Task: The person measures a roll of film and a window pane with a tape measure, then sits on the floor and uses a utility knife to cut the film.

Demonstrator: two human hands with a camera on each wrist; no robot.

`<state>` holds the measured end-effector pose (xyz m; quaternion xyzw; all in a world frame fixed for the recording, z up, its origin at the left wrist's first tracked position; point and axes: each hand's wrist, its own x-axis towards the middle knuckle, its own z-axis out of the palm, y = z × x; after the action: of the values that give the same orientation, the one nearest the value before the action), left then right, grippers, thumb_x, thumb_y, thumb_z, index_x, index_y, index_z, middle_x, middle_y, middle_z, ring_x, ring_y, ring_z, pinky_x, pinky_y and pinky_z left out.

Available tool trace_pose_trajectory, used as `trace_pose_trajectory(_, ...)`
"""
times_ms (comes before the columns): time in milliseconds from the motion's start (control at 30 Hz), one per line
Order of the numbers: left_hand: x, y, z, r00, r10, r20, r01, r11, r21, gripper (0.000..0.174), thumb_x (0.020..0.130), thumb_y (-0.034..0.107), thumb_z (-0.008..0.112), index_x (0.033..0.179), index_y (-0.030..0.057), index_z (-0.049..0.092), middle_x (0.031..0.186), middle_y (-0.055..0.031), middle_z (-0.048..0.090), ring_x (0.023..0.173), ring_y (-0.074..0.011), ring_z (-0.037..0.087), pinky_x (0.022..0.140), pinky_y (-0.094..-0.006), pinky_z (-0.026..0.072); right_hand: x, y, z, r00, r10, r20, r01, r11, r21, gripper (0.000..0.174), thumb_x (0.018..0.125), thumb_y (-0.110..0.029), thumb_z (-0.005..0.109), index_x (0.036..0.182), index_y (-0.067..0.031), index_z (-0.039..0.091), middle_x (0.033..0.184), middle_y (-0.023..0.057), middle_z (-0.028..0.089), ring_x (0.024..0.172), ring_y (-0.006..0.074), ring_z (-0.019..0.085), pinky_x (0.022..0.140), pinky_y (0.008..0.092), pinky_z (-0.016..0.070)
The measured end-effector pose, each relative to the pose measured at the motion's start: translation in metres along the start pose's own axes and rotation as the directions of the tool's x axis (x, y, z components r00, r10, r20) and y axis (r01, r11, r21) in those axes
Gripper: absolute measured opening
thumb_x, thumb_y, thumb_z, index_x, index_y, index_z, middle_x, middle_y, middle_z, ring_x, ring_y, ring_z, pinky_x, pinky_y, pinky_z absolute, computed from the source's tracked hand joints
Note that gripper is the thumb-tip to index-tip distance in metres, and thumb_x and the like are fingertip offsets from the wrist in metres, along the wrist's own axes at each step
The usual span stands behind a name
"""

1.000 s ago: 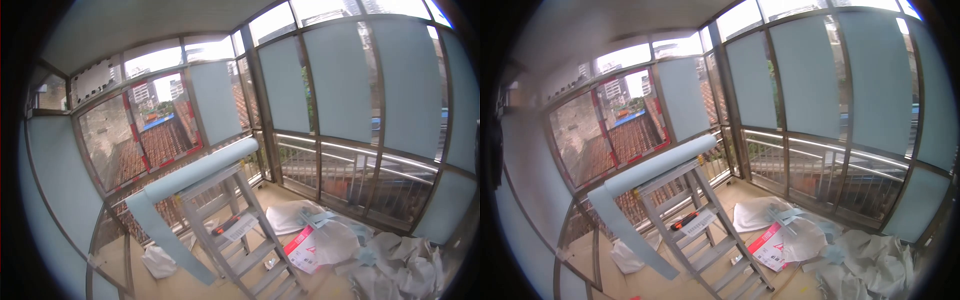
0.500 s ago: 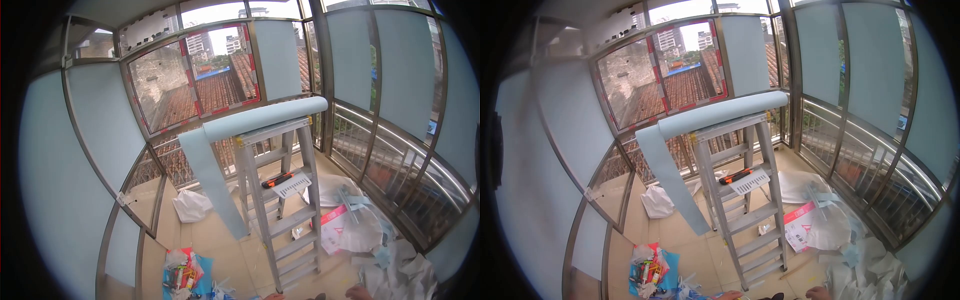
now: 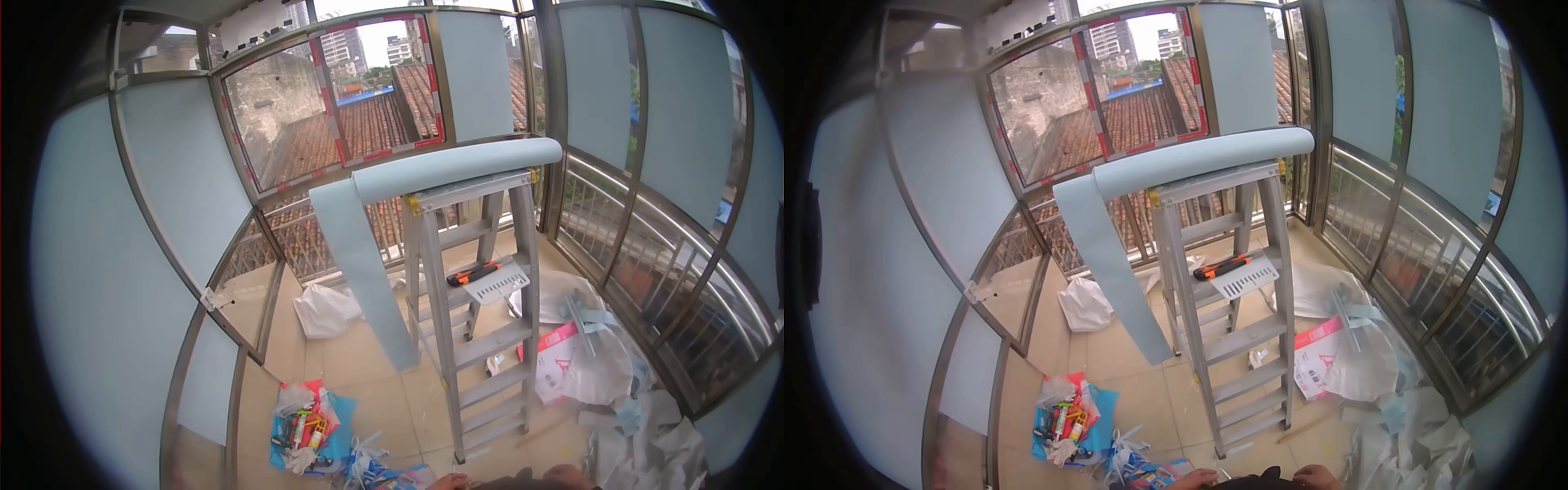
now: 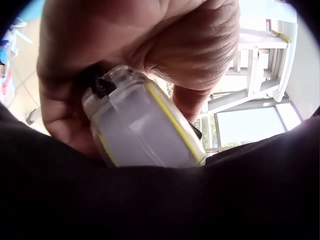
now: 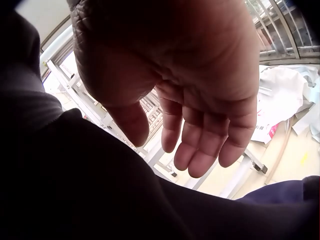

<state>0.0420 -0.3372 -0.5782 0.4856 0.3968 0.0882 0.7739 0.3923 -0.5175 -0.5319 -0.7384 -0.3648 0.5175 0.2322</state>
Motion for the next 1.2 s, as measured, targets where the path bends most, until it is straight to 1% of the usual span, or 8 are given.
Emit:
trace_pose_trajectory(167,0.003,0.017,-0.008,0.984,0.097,-0.151,-0.081,0.99,0.115,0.034,0.1,0.04,0.063,0.088,0.0087,0.068,0.077,-0.0024,0.061,0.066,-0.014,0.053,0.056,-0.0325,0.0404,0.037,0.035,-0.023,0.924,-0.382,0.007,0.38,0.917,-0.121,0.034,0.093,-0.023,0.074,0.114,0.0031,0.075,0.099,0.0107,0.079,0.093,0.0195,0.075,0.082,0.0324,0.0587)
trace_pose_trajectory(200,-0.002,0.025,-0.005,0.975,0.068,-0.211,-0.074,0.997,-0.017,0.038,0.101,0.041,0.063,0.096,0.0039,0.071,0.085,-0.0074,0.068,0.072,-0.0178,0.059,0.061,-0.0345,0.0456,0.017,-0.02,-0.027,0.994,-0.065,-0.085,0.078,0.983,0.164,0.031,0.092,-0.023,0.075,0.109,0.0027,0.077,0.097,0.0103,0.079,0.089,0.0194,0.075,0.082,0.0322,0.0588)
trace_pose_trajectory(267,0.033,-0.003,-0.03,0.991,-0.017,-0.136,0.006,0.997,-0.077,0.043,0.104,0.04,0.061,0.116,-0.0004,0.068,0.108,-0.0068,0.069,0.102,-0.0173,0.065,0.091,-0.0324,0.0504,0.015,-0.046,-0.042,0.926,-0.367,-0.084,0.371,0.928,0.035,0.029,0.093,-0.023,0.074,0.108,0.0019,0.077,0.096,0.0099,0.079,0.087,0.0181,0.074,0.08,0.0323,0.0584)
trace_pose_trajectory(367,0.008,0.084,-0.001,0.971,0.096,-0.219,-0.138,0.973,-0.183,0.034,0.103,0.034,0.065,0.117,0.004,0.068,0.103,-0.0004,0.065,0.097,-0.0099,0.058,0.087,-0.0264,0.046,0.002,-0.127,-0.049,0.996,-0.081,-0.045,0.087,0.981,0.175,0.03,0.096,-0.024,0.073,0.112,0.0011,0.076,0.097,0.0081,0.078,0.091,0.0161,0.072,0.08,0.0318,0.0577)
trace_pose_trajectory(667,0.023,0.195,0.074,0.91,0.356,-0.215,-0.331,0.933,0.145,0.043,0.11,0.026,0.055,0.146,0.0043,0.048,0.102,-0.004,0.063,0.089,-0.0118,0.06,0.082,-0.0266,0.0494,0.011,-0.23,-0.033,0.868,-0.198,0.455,0.026,0.934,0.358,0.049,0.101,-0.037,0.067,0.132,0.0009,0.06,0.114,0.0087,0.072,0.104,0.0176,0.071,0.087,0.0326,0.0587)
trace_pose_trajectory(900,0.032,0.247,0.131,0.84,0.431,-0.329,-0.284,0.866,0.411,0.06,0.103,0.031,0.064,0.15,0.0006,0.044,0.118,-0.021,0.064,0.108,-0.0307,0.065,0.091,-0.0381,0.0524,0.039,-0.215,-0.071,0.844,-0.35,0.406,0.152,0.883,0.444,0.042,0.1,-0.032,0.07,0.122,0.0025,0.062,0.105,0.0099,0.074,0.084,0.0148,0.074,0.077,0.026,0.0595)
trace_pose_trajectory(1067,0.028,0.285,0.166,0.614,0.787,0.06,-0.389,0.236,0.89,0.076,0.084,0.026,0.086,0.145,0.0033,0.048,0.126,-0.0201,0.062,0.116,-0.0383,0.064,0.096,-0.0422,0.053,0.065,-0.214,-0.119,0.866,-0.328,0.378,0.023,0.781,0.624,0.039,0.098,-0.033,0.073,0.112,0.0024,0.066,0.093,0.0098,0.074,0.079,0.015,0.074,0.072,0.0261,0.0605)
trace_pose_trajectory(1200,0.034,0.288,0.176,0.671,0.732,-0.118,-0.29,0.406,0.867,0.069,0.08,0.024,0.088,0.135,0.0039,0.052,0.123,-0.0204,0.061,0.112,-0.0418,0.064,0.093,-0.0449,0.0544,0.065,-0.245,-0.137,0.834,-0.337,0.437,0.076,0.854,0.514,0.039,0.097,-0.034,0.075,0.109,0.0018,0.067,0.09,0.0085,0.074,0.077,0.0143,0.073,0.07,0.0261,0.0601)
